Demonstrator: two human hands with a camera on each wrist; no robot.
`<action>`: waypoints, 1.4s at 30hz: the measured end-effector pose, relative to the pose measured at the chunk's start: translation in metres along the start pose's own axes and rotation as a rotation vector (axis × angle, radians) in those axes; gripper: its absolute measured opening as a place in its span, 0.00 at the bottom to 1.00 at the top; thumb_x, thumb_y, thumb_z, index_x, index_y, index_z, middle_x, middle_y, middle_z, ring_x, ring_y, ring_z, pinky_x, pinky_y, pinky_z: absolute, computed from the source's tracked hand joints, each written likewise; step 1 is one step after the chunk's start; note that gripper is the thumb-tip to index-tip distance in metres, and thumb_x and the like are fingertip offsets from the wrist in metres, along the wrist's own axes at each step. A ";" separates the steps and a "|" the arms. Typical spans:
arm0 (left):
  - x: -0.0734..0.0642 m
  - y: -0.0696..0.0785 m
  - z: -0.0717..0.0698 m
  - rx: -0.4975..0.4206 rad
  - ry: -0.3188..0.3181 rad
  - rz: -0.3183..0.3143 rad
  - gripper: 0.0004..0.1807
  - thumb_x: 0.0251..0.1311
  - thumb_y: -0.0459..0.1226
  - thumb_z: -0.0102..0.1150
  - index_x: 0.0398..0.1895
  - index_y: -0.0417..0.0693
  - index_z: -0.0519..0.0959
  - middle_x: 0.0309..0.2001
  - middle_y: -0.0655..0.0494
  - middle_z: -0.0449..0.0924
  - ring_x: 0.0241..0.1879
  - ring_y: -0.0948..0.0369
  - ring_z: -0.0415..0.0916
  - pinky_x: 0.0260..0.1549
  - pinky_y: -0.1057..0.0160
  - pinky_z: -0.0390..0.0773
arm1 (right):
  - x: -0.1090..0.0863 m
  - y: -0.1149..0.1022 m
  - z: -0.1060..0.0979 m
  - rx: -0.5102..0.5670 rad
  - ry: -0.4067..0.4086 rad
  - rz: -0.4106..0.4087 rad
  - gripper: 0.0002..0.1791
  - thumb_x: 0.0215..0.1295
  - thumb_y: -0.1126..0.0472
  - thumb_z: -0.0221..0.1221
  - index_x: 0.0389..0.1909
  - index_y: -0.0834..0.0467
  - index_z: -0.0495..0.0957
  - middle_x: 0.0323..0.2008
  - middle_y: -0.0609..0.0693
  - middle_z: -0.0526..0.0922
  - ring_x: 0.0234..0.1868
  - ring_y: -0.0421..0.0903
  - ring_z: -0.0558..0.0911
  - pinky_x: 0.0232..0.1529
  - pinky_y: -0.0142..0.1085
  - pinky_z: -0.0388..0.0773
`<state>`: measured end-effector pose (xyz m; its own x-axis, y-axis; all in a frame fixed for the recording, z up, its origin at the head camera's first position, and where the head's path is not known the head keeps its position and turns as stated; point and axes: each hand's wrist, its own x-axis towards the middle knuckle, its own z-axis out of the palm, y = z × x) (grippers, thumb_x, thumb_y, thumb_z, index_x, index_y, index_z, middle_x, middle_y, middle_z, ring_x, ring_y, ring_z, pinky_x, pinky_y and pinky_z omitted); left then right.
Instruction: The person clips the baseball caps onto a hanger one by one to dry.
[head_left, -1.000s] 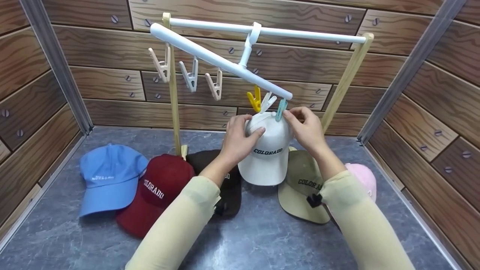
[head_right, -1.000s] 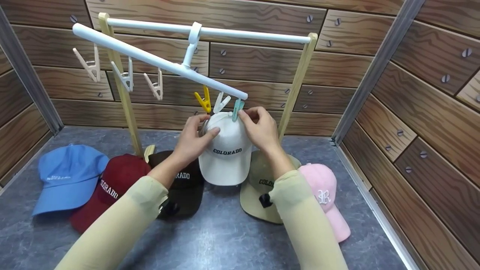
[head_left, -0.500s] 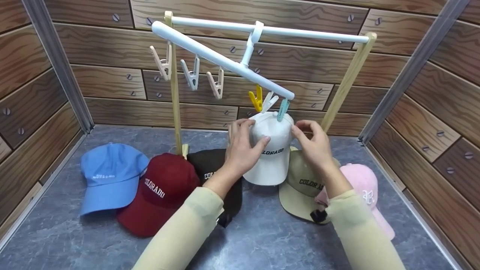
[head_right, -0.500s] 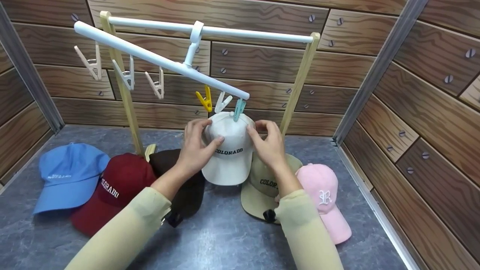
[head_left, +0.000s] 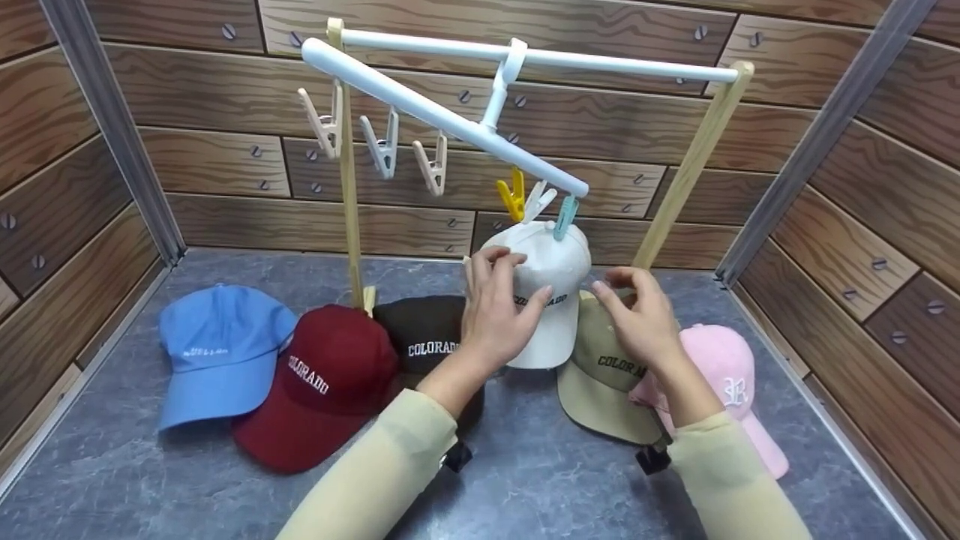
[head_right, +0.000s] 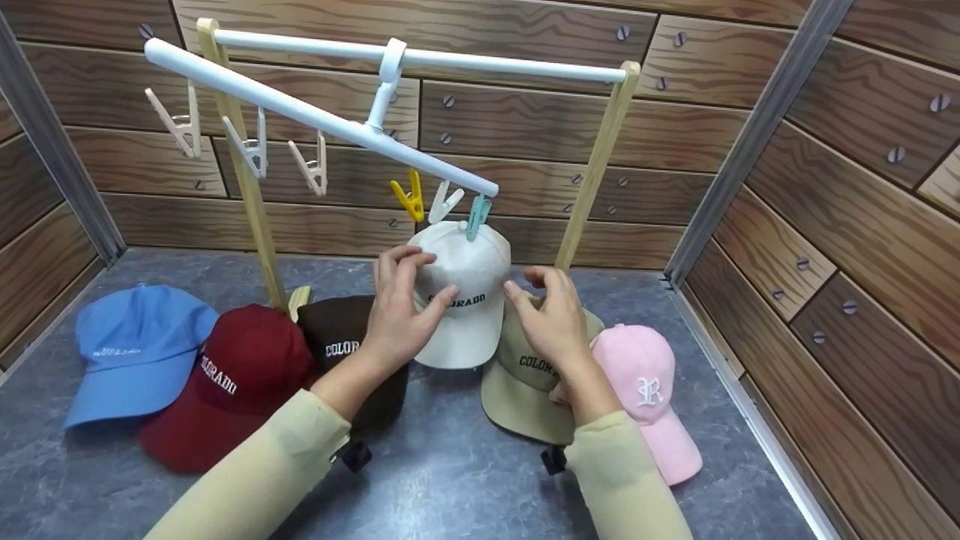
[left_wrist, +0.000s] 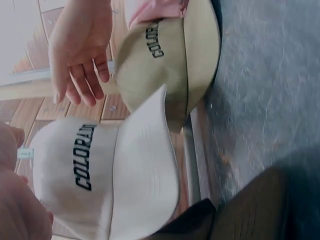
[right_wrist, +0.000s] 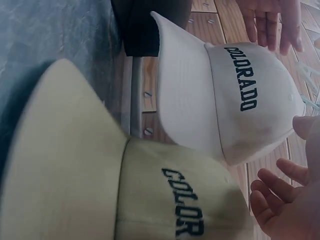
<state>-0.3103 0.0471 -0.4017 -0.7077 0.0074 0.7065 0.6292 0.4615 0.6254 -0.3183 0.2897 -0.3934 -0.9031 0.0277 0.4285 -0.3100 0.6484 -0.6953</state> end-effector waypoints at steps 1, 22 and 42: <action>-0.001 0.002 0.001 0.003 0.002 0.009 0.27 0.69 0.43 0.76 0.63 0.40 0.79 0.69 0.41 0.66 0.71 0.44 0.62 0.70 0.45 0.71 | -0.001 0.001 -0.001 -0.005 0.001 -0.003 0.27 0.83 0.46 0.64 0.67 0.64 0.79 0.63 0.61 0.83 0.53 0.57 0.85 0.55 0.44 0.79; -0.028 0.018 0.034 0.055 -0.202 0.124 0.25 0.72 0.46 0.72 0.63 0.42 0.80 0.63 0.47 0.74 0.64 0.52 0.69 0.63 0.57 0.76 | -0.009 0.023 -0.024 -0.172 -0.033 -0.038 0.28 0.82 0.47 0.65 0.65 0.67 0.81 0.61 0.68 0.81 0.65 0.67 0.79 0.71 0.63 0.70; -0.024 0.027 0.073 0.162 -0.582 0.035 0.30 0.80 0.52 0.64 0.75 0.48 0.74 0.71 0.54 0.75 0.71 0.59 0.71 0.70 0.62 0.73 | -0.009 0.030 -0.044 -0.333 -0.172 0.040 0.38 0.83 0.40 0.60 0.73 0.70 0.74 0.67 0.71 0.78 0.72 0.72 0.74 0.73 0.69 0.66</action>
<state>-0.3003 0.1240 -0.4261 -0.7758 0.4883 0.3997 0.6307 0.5813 0.5141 -0.3062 0.3423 -0.3931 -0.9580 -0.0522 0.2819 -0.1857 0.8622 -0.4712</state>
